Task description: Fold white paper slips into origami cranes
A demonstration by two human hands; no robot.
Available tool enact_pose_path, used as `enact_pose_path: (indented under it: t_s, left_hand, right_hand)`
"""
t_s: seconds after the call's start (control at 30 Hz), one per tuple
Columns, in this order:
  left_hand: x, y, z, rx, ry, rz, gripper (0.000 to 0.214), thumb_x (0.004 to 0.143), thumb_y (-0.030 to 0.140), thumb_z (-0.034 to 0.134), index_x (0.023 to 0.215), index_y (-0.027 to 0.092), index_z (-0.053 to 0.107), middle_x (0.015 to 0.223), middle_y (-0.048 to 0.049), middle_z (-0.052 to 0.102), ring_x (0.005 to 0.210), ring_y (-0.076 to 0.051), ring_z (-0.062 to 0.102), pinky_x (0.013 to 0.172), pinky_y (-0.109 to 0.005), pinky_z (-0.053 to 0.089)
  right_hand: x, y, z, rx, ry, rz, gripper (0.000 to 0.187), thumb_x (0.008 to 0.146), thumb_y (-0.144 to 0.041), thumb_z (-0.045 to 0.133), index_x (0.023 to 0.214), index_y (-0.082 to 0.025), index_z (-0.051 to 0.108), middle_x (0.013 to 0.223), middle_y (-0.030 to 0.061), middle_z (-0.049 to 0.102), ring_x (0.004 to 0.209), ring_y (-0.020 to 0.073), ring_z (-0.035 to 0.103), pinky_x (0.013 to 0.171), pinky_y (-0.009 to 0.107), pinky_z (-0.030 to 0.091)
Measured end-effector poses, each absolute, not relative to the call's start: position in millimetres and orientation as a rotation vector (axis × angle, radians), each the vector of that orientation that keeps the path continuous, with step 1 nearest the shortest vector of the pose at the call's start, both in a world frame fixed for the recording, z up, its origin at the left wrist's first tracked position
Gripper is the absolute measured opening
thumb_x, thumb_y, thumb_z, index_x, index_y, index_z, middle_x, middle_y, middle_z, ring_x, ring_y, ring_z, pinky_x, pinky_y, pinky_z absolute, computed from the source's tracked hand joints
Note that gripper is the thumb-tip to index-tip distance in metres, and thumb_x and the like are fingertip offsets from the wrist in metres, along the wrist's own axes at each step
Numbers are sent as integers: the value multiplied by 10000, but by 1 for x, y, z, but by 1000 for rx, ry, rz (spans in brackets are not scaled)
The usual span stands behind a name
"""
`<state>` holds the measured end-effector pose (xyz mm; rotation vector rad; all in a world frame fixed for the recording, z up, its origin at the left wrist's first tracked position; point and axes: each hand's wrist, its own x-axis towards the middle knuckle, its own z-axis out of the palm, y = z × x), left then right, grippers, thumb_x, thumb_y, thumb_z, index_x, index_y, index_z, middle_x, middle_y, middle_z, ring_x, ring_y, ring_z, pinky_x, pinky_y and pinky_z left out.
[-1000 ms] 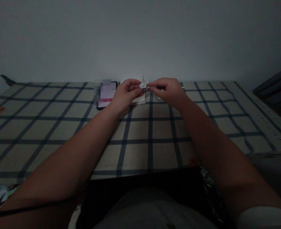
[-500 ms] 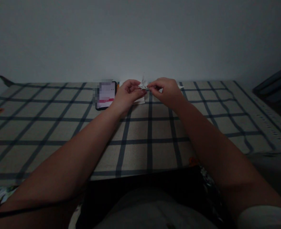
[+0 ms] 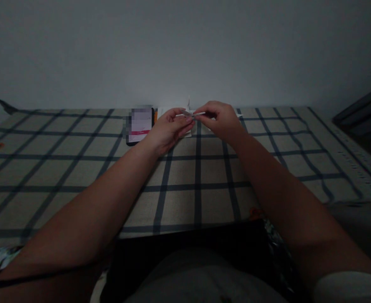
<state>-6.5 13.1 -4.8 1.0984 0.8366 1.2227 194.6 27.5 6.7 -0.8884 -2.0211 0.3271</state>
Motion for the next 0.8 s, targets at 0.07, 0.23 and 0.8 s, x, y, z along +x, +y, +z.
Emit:
enact_pose_path:
  t_s: [0.07, 0.23, 0.8]
  left_hand:
    - [-6, 13, -4, 1090, 838, 1227, 387, 764, 142, 894, 991, 238, 596, 910, 37, 720, 948, -117, 760, 1001, -283, 630]
    - [-5, 11, -1, 1071, 818, 1228, 385, 762, 114, 890, 975, 235, 593, 881, 47, 724, 893, -103, 758, 982, -267, 630]
    - [-11, 23, -17, 1314, 766, 1344, 433, 715, 162, 871, 991, 258, 552, 837, 52, 717, 822, -132, 743, 881, -300, 629]
  right_hand:
    - [196, 28, 8, -888, -2034, 317, 143, 922, -310, 728, 980, -217, 820, 879, 40, 741, 857, 201, 632, 804, 350, 504]
    - [194, 26, 9, -890, -2031, 291, 123, 914, -277, 724, 955, -220, 825, 897, 43, 761, 868, 211, 647, 833, 367, 504]
    - [198, 31, 5, -844, -1982, 293, 239, 972, -345, 670, 1088, -190, 810, 993, 73, 764, 899, 211, 662, 848, 376, 536]
